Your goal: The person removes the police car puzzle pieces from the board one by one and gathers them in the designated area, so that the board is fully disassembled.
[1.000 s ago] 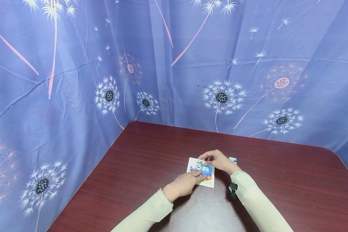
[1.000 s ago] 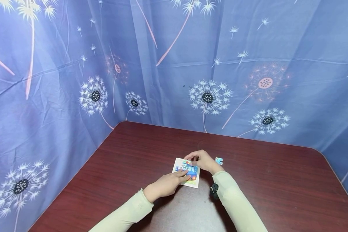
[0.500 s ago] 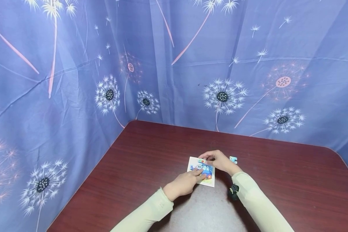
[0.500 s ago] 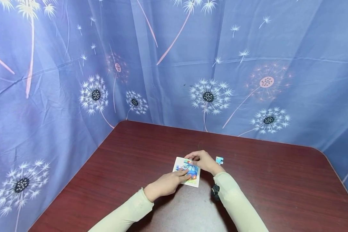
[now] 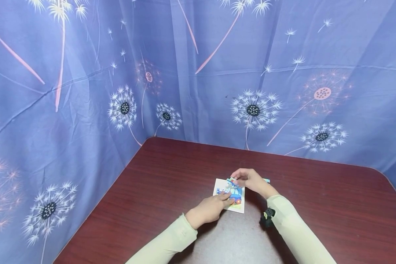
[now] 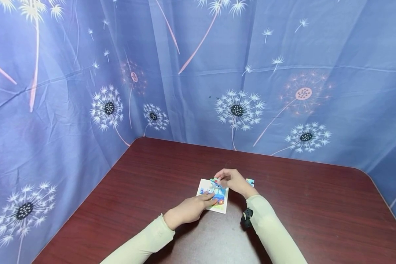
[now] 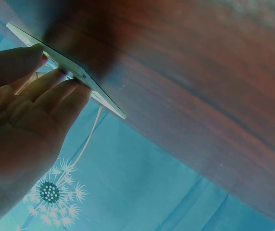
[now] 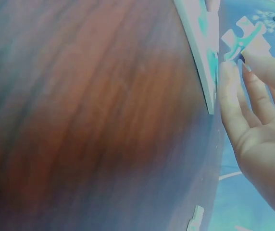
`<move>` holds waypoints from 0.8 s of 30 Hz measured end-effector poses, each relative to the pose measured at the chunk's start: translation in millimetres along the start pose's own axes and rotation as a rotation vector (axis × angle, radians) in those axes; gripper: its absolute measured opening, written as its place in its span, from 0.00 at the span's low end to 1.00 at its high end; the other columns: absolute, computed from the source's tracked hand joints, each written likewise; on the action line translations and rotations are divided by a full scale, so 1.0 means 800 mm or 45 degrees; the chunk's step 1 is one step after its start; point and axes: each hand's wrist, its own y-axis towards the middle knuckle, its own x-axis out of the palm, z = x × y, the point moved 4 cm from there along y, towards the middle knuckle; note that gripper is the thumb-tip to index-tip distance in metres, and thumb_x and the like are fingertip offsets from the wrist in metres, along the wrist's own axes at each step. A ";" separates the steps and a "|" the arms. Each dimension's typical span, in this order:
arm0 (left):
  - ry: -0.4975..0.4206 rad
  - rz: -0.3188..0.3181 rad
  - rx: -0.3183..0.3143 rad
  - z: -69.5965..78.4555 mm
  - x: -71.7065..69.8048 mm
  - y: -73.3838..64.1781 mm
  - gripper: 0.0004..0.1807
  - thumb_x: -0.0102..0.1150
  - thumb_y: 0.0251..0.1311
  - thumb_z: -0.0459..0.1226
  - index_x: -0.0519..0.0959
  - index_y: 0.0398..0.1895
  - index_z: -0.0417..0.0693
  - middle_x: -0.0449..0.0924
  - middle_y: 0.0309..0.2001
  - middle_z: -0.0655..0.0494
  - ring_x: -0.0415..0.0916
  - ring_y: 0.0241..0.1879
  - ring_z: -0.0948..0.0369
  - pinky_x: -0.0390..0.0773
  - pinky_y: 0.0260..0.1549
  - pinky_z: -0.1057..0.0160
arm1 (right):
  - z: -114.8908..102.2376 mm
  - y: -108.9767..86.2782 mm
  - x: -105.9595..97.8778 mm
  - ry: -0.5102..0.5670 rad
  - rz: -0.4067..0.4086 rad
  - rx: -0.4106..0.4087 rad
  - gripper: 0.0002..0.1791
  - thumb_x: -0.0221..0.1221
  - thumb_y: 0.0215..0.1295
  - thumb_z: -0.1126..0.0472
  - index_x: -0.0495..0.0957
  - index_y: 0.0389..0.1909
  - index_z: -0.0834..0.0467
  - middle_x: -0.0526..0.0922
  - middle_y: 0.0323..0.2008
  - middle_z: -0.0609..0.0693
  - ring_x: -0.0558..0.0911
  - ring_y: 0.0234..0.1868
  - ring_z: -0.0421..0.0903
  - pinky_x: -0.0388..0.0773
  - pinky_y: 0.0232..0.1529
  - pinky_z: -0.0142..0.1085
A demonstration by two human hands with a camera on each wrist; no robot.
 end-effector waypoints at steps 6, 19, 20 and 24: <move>-0.003 -0.012 0.003 0.000 0.000 0.001 0.33 0.59 0.58 0.26 0.70 0.68 0.55 0.64 0.70 0.54 0.63 0.67 0.58 0.69 0.61 0.62 | -0.014 -0.004 -0.013 -0.004 0.066 0.028 0.11 0.58 0.62 0.73 0.79 0.46 0.67 0.80 0.38 0.61 0.80 0.39 0.49 0.82 0.40 0.41; -0.008 -0.003 0.005 0.000 0.001 0.000 0.33 0.58 0.59 0.25 0.69 0.68 0.54 0.63 0.70 0.54 0.62 0.68 0.58 0.67 0.62 0.61 | -0.001 -0.021 -0.061 -0.038 0.192 0.101 0.17 0.61 0.65 0.62 0.79 0.53 0.63 0.83 0.47 0.60 0.82 0.40 0.52 0.80 0.43 0.47; -0.003 -0.002 0.007 0.000 0.001 0.000 0.33 0.58 0.59 0.26 0.69 0.68 0.54 0.63 0.70 0.54 0.62 0.68 0.58 0.68 0.62 0.61 | -0.001 -0.024 -0.066 -0.039 0.196 0.102 0.18 0.61 0.65 0.61 0.79 0.54 0.64 0.83 0.48 0.60 0.82 0.40 0.52 0.80 0.43 0.47; 0.005 -0.002 0.008 0.000 0.001 0.000 0.33 0.58 0.58 0.25 0.69 0.68 0.54 0.63 0.70 0.54 0.62 0.68 0.58 0.68 0.62 0.61 | -0.002 -0.036 -0.084 -0.052 0.223 0.124 0.21 0.60 0.67 0.58 0.77 0.56 0.66 0.81 0.50 0.61 0.82 0.40 0.49 0.81 0.42 0.47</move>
